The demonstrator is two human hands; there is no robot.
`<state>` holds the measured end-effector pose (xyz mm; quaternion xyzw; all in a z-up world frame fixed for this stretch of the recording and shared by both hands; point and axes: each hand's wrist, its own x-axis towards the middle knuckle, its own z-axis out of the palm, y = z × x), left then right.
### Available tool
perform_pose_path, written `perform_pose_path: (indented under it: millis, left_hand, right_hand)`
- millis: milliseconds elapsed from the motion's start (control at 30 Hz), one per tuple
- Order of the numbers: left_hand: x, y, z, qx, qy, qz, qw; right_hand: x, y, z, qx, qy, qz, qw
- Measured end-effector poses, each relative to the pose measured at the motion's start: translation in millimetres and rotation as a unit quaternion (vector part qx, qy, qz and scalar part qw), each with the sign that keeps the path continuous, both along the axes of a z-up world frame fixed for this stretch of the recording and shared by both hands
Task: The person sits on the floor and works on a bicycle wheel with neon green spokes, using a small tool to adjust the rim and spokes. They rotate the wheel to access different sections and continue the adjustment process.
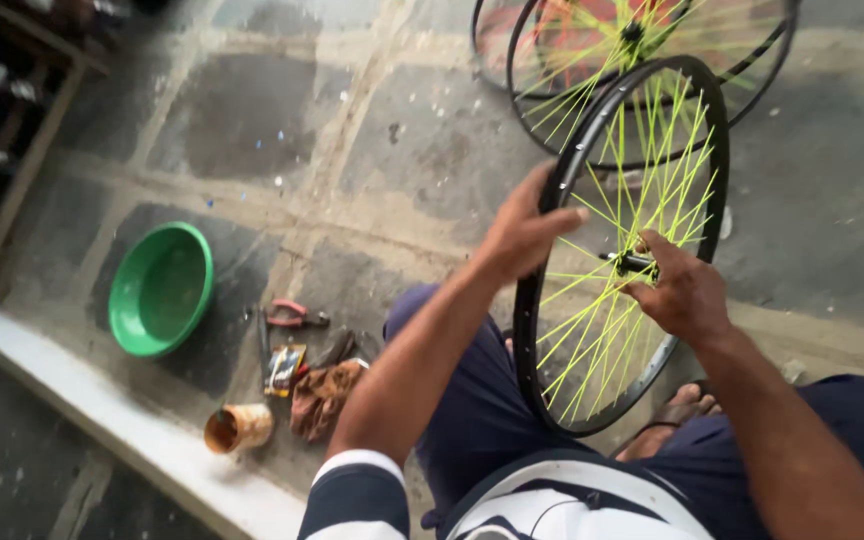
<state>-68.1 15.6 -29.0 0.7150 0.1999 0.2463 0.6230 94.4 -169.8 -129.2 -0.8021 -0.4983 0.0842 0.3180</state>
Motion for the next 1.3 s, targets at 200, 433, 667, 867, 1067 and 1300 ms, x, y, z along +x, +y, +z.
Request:
perform_pose_path:
  millis: [200, 433, 667, 867, 1067, 1300]
  left_hand:
    - [-23, 47, -30, -0.178, -0.078, -0.043, 0.980]
    - [-3, 95, -92, -0.198, 0.165, 0.136, 0.957]
    - [-17, 121, -134, -0.201, 0.110, 0.126, 0.965]
    - [0, 130, -121, -0.243, 0.143, 0.132, 0.950]
    - [8, 129, -115, -0.230, 0.129, 0.098, 0.960]
    - [8, 124, -100, -0.311, 0.089, 0.065, 0.944]
  right_hand:
    - [-4, 19, -3, -0.080, -0.020, 0.042, 0.996]
    - [-7, 21, -8, -0.026, -0.015, 0.052, 0.998]
    - [-25, 27, -21, -0.116, 0.486, 0.002, 0.866]
    - [-50, 31, -39, 0.011, 0.619, 0.013, 0.785]
    - [-83, 41, -48, 0.042, 0.709, -0.070, 0.701]
    - [-93, 60, -1, 0.096, 0.537, 0.008, 0.838]
